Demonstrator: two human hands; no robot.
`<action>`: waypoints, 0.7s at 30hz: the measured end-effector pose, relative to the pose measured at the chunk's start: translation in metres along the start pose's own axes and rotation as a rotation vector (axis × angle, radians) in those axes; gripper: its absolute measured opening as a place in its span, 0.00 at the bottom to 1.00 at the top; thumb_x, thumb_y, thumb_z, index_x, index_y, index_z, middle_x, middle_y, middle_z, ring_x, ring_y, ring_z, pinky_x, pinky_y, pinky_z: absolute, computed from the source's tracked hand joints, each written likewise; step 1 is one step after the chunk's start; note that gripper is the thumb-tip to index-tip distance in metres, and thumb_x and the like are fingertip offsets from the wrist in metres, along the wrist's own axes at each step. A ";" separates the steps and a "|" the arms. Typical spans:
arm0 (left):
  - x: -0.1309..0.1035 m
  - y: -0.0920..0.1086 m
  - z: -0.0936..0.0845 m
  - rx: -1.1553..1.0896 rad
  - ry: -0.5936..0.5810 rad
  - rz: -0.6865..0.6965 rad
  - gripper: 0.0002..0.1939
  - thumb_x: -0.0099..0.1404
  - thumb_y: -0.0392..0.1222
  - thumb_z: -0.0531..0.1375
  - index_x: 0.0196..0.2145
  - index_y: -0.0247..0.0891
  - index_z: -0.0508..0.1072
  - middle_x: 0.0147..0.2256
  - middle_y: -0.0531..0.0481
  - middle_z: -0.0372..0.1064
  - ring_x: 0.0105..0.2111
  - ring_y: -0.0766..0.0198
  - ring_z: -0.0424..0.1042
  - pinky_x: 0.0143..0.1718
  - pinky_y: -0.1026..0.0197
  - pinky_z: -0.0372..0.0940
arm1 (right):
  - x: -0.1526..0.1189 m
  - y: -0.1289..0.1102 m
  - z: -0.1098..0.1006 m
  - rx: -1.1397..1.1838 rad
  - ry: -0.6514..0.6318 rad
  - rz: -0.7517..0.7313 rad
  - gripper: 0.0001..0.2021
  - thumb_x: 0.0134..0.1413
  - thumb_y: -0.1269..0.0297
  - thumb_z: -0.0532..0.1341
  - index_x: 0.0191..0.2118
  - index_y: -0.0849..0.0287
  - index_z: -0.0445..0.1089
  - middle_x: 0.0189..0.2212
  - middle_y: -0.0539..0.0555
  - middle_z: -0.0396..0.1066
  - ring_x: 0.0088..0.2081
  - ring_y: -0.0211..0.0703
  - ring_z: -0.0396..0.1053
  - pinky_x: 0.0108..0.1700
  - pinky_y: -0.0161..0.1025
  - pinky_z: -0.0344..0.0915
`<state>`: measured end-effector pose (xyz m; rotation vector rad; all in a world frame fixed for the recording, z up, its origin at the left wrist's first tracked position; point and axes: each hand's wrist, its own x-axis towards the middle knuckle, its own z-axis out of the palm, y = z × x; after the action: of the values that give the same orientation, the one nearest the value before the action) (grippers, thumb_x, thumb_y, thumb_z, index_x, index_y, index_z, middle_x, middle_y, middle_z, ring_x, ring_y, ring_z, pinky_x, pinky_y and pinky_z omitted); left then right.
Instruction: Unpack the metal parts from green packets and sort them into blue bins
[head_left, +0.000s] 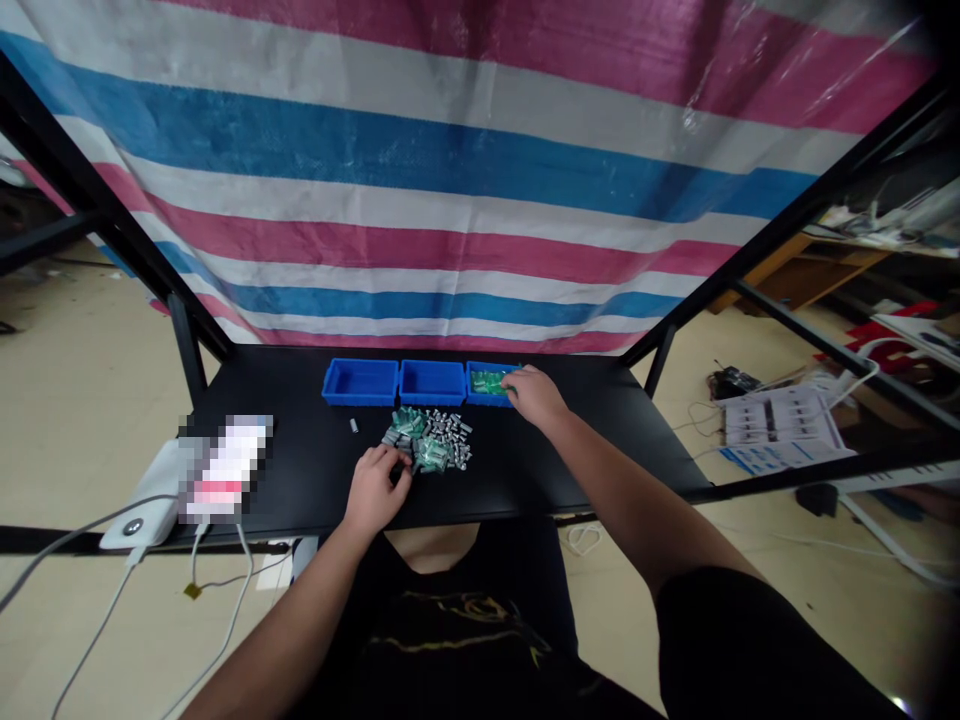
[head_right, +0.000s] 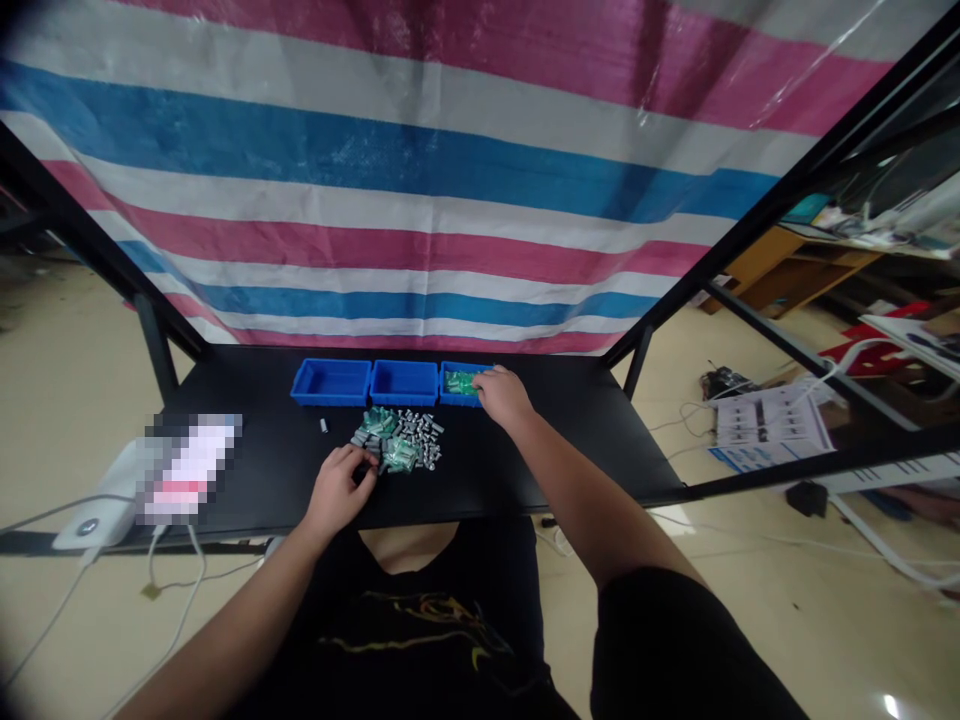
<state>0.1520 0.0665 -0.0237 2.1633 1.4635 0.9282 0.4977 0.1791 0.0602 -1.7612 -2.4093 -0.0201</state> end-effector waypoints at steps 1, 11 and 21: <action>0.000 0.000 0.000 0.002 -0.002 -0.002 0.05 0.66 0.37 0.59 0.37 0.43 0.75 0.38 0.48 0.73 0.40 0.55 0.70 0.46 0.53 0.64 | 0.002 -0.002 -0.001 -0.023 -0.034 0.014 0.11 0.57 0.75 0.61 0.40 0.55 0.79 0.41 0.55 0.78 0.45 0.48 0.68 0.49 0.39 0.63; 0.000 0.001 -0.001 0.012 0.000 0.005 0.05 0.67 0.38 0.58 0.37 0.42 0.74 0.38 0.47 0.73 0.40 0.55 0.69 0.45 0.52 0.64 | 0.016 -0.013 -0.011 -0.083 -0.261 0.067 0.11 0.61 0.67 0.61 0.45 0.54 0.81 0.46 0.56 0.79 0.48 0.48 0.74 0.50 0.37 0.65; 0.000 0.000 0.000 0.010 0.000 -0.007 0.05 0.67 0.38 0.57 0.37 0.43 0.75 0.38 0.47 0.73 0.41 0.55 0.70 0.47 0.52 0.64 | 0.006 -0.039 -0.010 -0.162 -0.189 0.115 0.13 0.64 0.57 0.61 0.44 0.57 0.80 0.44 0.62 0.78 0.52 0.60 0.67 0.52 0.48 0.63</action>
<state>0.1518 0.0665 -0.0237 2.1639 1.4784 0.9199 0.4603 0.1722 0.0740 -2.0576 -2.4924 -0.0386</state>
